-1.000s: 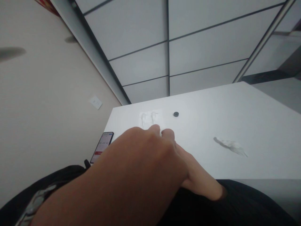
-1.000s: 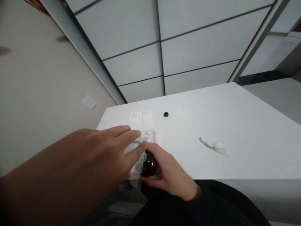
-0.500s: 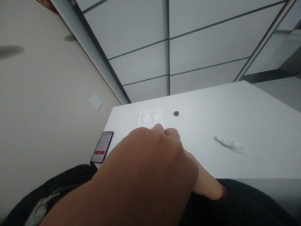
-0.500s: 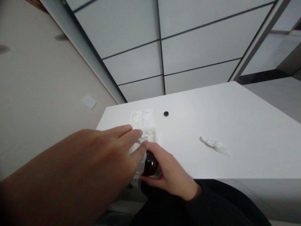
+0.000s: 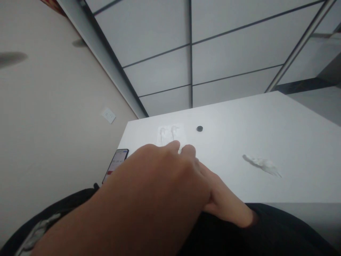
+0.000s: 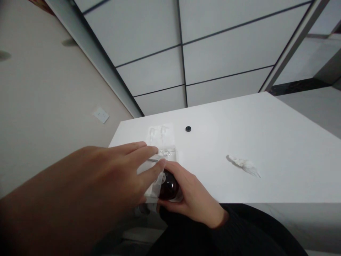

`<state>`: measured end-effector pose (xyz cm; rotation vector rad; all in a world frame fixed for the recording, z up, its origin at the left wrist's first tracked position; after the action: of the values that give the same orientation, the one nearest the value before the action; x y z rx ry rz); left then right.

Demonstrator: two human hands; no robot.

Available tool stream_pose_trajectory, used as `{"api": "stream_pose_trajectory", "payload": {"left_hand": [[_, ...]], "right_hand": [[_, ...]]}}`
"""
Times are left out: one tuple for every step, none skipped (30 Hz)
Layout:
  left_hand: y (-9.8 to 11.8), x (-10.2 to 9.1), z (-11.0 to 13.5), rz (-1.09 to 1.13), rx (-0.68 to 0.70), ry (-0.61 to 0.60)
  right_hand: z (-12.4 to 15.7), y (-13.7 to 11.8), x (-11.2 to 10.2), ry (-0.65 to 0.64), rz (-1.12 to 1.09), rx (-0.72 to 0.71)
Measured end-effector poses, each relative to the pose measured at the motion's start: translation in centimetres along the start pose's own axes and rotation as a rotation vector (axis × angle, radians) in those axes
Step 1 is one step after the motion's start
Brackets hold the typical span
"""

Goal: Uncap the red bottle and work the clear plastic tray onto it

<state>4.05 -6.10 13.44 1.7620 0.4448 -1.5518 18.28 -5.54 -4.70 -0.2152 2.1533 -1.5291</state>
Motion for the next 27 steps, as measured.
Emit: {"api": "stream_pose_trajectory", "payload": {"left_hand": [[-0.2,0.0,0.2,-0.038,0.013,-0.004],[-0.5,-0.1,0.4,-0.084,0.027,0.007],[-0.8,-0.1,0.6,-0.128,0.046,0.03],[-1.1,-0.1,0.9,-0.159,0.067,0.051],[-1.4,-0.1,1.2,-0.176,0.091,0.07],[-1.7,0.0,1.5,-0.179,0.118,0.086],[-2.0,0.1,1.9,-0.176,0.141,0.101],[-2.3,0.2,2.3,-0.173,0.153,0.117],[-2.7,0.4,2.6,-0.171,0.157,0.135],[-3.1,0.6,3.0,-0.17,0.152,0.154],[-3.5,0.8,3.4,-0.162,0.14,0.162],[-3.9,1.1,3.8,-0.149,0.124,0.16],[-4.3,1.3,4.1,-0.132,0.106,0.157],[-4.8,1.5,4.4,-0.109,0.088,0.157],[-5.2,1.8,4.6,-0.08,0.072,0.165],[-5.7,2.0,4.9,-0.044,0.053,0.185],[-6.2,2.2,5.1,-0.002,0.038,0.215],[-6.6,2.5,5.4,0.047,0.021,0.252],[-7.1,3.0,5.7,0.102,0.005,0.292],[-7.5,3.5,6.1,0.165,-0.013,0.334],[-7.9,4.2,6.5,0.241,-0.04,0.372],[-8.3,5.1,6.8,0.337,-0.069,0.407],[-8.7,6.1,7.2,0.449,-0.103,0.439],[-9.0,7.2,7.5,0.574,-0.141,0.468],[-9.3,8.3,7.8,0.692,-0.166,0.508],[-9.6,9.4,8.1,0.793,-0.189,0.552],[-9.8,10.4,8.3,0.88,-0.211,0.594]], "right_hand": [[0.0,0.1,0.0,-0.003,-0.01,-0.004],[0.0,0.1,0.0,-0.007,-0.017,-0.006],[0.0,0.2,0.1,-0.01,-0.023,-0.009],[0.0,0.2,0.1,-0.013,-0.023,-0.009],[0.0,0.2,0.1,-0.016,-0.022,-0.008],[0.0,0.2,0.1,-0.019,-0.02,-0.006],[0.0,0.2,0.2,-0.021,-0.019,-0.001],[0.1,0.3,0.2,-0.023,-0.016,0.003],[0.1,0.3,0.2,-0.024,-0.012,0.006],[0.1,0.4,0.2,-0.025,-0.005,0.005],[0.1,0.4,0.2,-0.025,0.002,-0.001],[0.1,0.4,0.3,-0.025,0.011,-0.005],[0.1,0.4,0.3,-0.023,0.02,-0.007],[0.1,0.4,0.3,-0.022,0.026,-0.006],[0.1,0.4,0.3,-0.021,0.029,-0.005],[0.0,0.4,0.3,-0.019,0.031,-0.004],[0.0,0.4,0.3,-0.019,0.033,-0.005],[0.1,0.4,0.3,-0.02,0.033,-0.008],[0.1,0.5,0.3,-0.023,0.034,-0.009],[0.2,0.6,0.3,-0.024,0.033,-0.004],[0.3,0.8,0.3,-0.02,0.03,0.008],[0.5,1.0,0.2,-0.015,0.026,0.022],[0.6,1.3,0.2,-0.007,0.024,0.038],[0.7,1.5,0.2,0.003,0.025,0.052],[0.7,1.7,0.2,0.012,0.03,0.062],[0.7,1.8,0.1,0.022,0.036,0.064],[0.7,1.7,-0.1,0.035,0.042,0.057]]}}
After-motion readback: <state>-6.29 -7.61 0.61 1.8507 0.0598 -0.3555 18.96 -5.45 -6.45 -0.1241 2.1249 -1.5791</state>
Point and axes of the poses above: each hand's wrist, its own z-axis away from the middle knuckle, its own x-axis out of the palm, y = z × x, the point moved 3 cm from there along -z, towards the middle knuckle, and after that the axes turned 7 degrees about x, right-handed, at the moved point
